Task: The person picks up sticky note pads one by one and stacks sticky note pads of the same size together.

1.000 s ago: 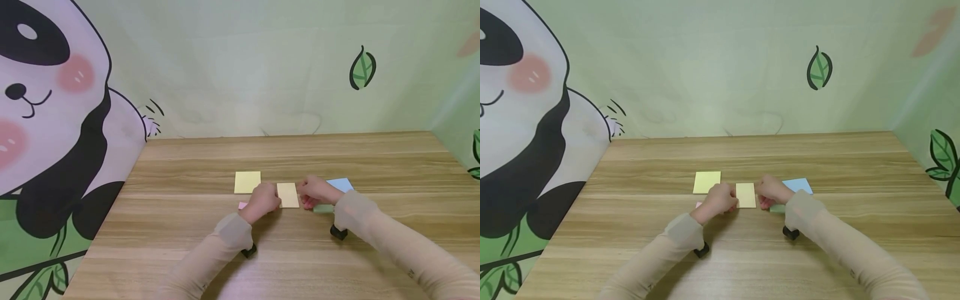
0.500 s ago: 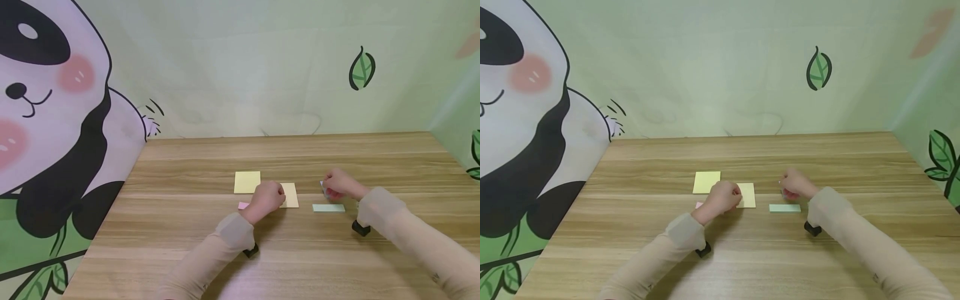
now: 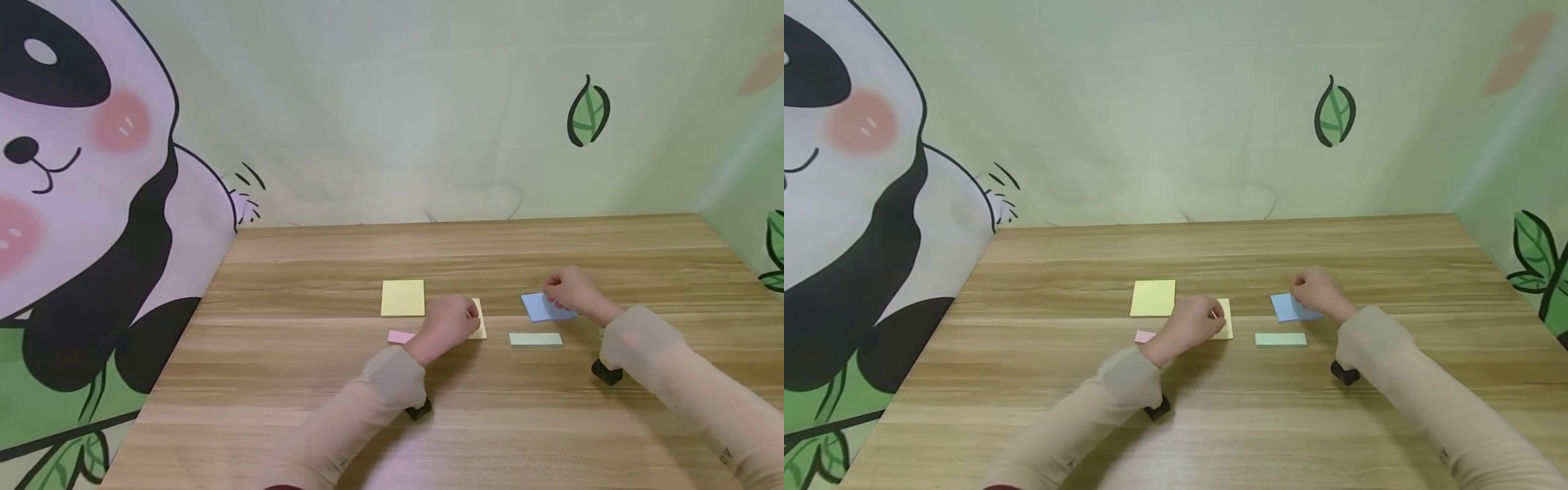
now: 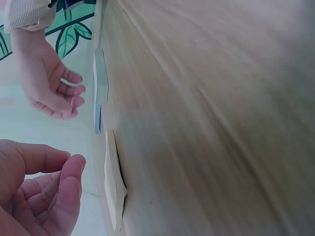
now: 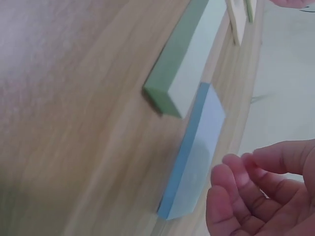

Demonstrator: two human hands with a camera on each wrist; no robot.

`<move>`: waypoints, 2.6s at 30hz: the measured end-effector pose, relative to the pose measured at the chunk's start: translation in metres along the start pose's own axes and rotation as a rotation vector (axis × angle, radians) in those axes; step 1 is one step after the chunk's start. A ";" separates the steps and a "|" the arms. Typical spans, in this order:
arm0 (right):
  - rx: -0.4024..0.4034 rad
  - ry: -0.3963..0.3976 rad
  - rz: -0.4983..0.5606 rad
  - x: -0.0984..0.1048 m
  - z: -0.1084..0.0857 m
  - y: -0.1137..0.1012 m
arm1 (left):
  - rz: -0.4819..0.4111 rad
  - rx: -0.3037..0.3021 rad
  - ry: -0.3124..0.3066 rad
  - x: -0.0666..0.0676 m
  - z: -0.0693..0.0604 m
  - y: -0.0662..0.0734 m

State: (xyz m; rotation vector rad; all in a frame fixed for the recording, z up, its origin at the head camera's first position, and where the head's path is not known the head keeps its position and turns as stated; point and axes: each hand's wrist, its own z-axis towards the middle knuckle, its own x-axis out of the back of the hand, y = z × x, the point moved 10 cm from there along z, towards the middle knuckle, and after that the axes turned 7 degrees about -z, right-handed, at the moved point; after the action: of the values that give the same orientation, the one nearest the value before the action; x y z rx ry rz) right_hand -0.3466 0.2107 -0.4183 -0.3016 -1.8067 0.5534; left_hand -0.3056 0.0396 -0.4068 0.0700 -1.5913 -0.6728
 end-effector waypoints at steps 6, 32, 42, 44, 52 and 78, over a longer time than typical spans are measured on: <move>0.110 0.120 -0.117 0.008 0.006 -0.009 | -0.011 -0.029 0.009 -0.004 0.003 0.014; 0.139 0.174 -0.240 0.004 0.019 -0.001 | 0.102 0.074 -0.064 -0.049 0.030 0.052; 0.142 0.173 -0.287 0.003 0.019 -0.003 | 0.195 -0.030 -0.134 -0.060 0.032 0.068; 0.142 0.169 -0.293 0.002 0.019 -0.003 | 0.202 -0.036 -0.146 -0.062 0.032 0.070; 0.128 0.155 -0.312 0.001 0.020 -0.002 | 0.167 -0.013 -0.148 -0.062 0.032 0.070; 0.105 0.114 -0.246 -0.002 0.016 0.006 | 0.082 0.092 -0.132 -0.061 0.034 0.062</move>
State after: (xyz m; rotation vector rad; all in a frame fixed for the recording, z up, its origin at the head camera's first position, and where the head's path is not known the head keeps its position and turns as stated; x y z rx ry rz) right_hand -0.3615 0.2113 -0.4269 -0.0369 -1.6681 0.4466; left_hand -0.3064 0.1294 -0.4319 0.0279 -1.7421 -0.5496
